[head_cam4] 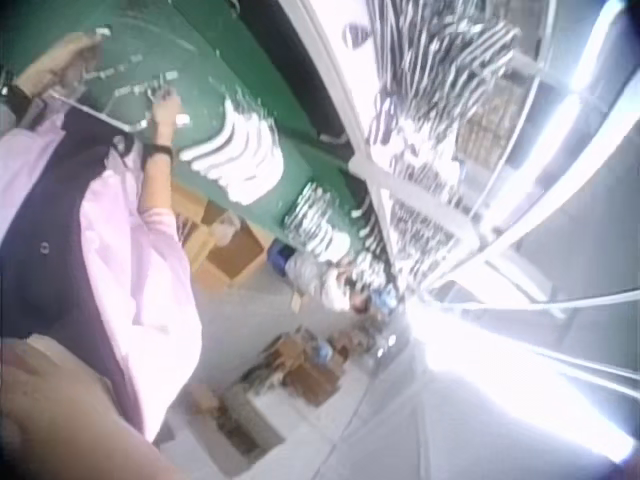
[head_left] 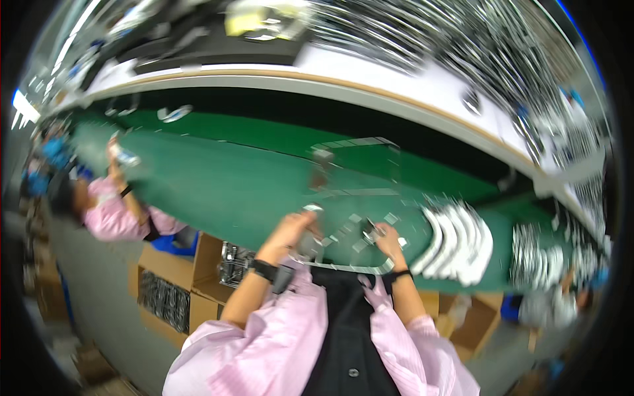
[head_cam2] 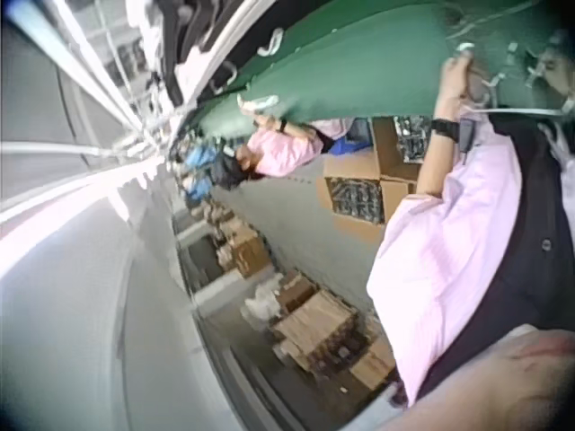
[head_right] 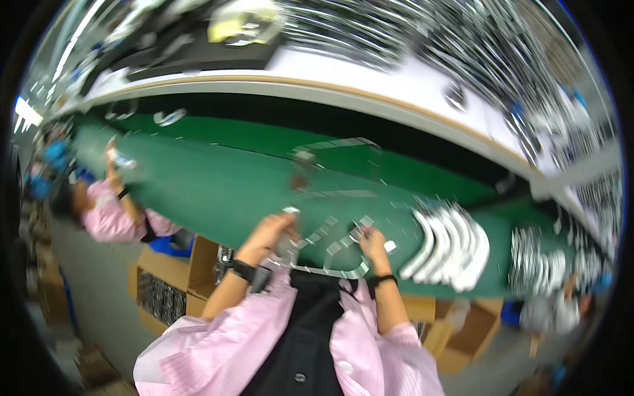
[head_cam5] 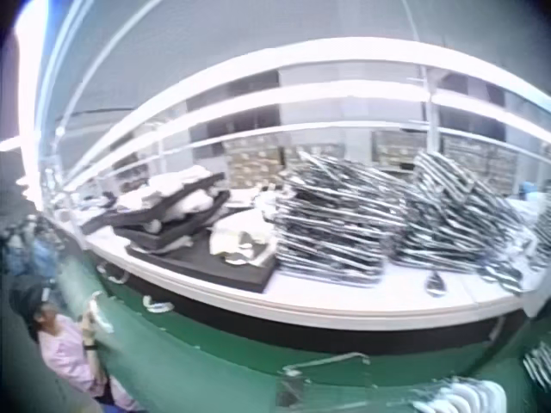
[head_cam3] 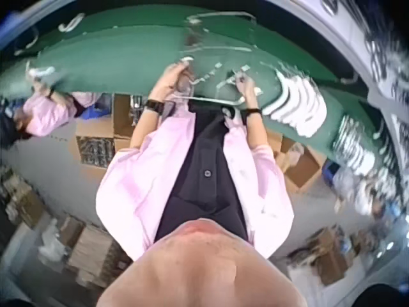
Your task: Assembling plastic and metal components for an electronic device at a factory workbench.
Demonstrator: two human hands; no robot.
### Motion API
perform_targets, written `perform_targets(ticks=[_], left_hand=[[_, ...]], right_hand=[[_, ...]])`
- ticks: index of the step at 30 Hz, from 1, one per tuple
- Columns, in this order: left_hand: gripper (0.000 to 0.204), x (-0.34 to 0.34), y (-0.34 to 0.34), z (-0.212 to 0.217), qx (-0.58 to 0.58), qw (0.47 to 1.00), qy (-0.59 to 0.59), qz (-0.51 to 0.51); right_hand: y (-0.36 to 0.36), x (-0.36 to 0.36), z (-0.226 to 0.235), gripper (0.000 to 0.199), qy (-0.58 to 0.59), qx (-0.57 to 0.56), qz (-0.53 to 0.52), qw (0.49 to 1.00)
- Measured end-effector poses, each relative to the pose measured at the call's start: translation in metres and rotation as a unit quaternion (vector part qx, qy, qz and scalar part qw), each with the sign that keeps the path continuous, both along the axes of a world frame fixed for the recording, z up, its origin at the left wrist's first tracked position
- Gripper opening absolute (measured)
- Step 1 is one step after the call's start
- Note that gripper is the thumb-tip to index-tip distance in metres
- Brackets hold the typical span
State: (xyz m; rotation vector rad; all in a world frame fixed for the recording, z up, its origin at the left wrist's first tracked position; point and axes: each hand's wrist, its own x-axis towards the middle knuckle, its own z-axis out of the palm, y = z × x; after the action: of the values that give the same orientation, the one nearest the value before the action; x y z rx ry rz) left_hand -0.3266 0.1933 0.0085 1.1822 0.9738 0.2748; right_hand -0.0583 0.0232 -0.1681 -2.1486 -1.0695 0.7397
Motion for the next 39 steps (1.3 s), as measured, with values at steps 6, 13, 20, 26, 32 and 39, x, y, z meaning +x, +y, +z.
perform_targets(ticks=[6,13,20,26,32,39], left_hand=[[0.025,-0.023,0.029,-0.043,-0.074,0.98,-0.014,0.186],[0.031,-0.019,0.029,-0.082,-0.037,0.988,0.035,0.143],[0.031,-0.022,0.039,-0.11,-0.071,0.987,0.021,0.14],[0.033,-0.103,0.088,-0.14,-0.057,0.988,0.039,0.137],[0.047,-0.186,0.149,-0.122,0.053,0.973,0.211,0.076],[0.045,-0.34,0.282,-0.281,0.515,0.682,0.44,-0.274]], right_hand=[[-0.021,-0.009,0.026,0.031,0.039,-0.077,-0.08,0.993],[-0.035,-0.022,0.039,0.045,-0.129,-0.007,-0.064,0.99],[-0.044,-0.025,0.041,0.028,0.036,0.005,-0.081,0.996],[-0.076,-0.022,0.05,0.023,0.04,0.02,-0.078,0.996],[-0.12,-0.008,0.062,0.026,0.012,0.016,-0.179,0.984],[-0.215,-0.052,0.039,0.03,0.136,-0.082,-0.401,0.902]])
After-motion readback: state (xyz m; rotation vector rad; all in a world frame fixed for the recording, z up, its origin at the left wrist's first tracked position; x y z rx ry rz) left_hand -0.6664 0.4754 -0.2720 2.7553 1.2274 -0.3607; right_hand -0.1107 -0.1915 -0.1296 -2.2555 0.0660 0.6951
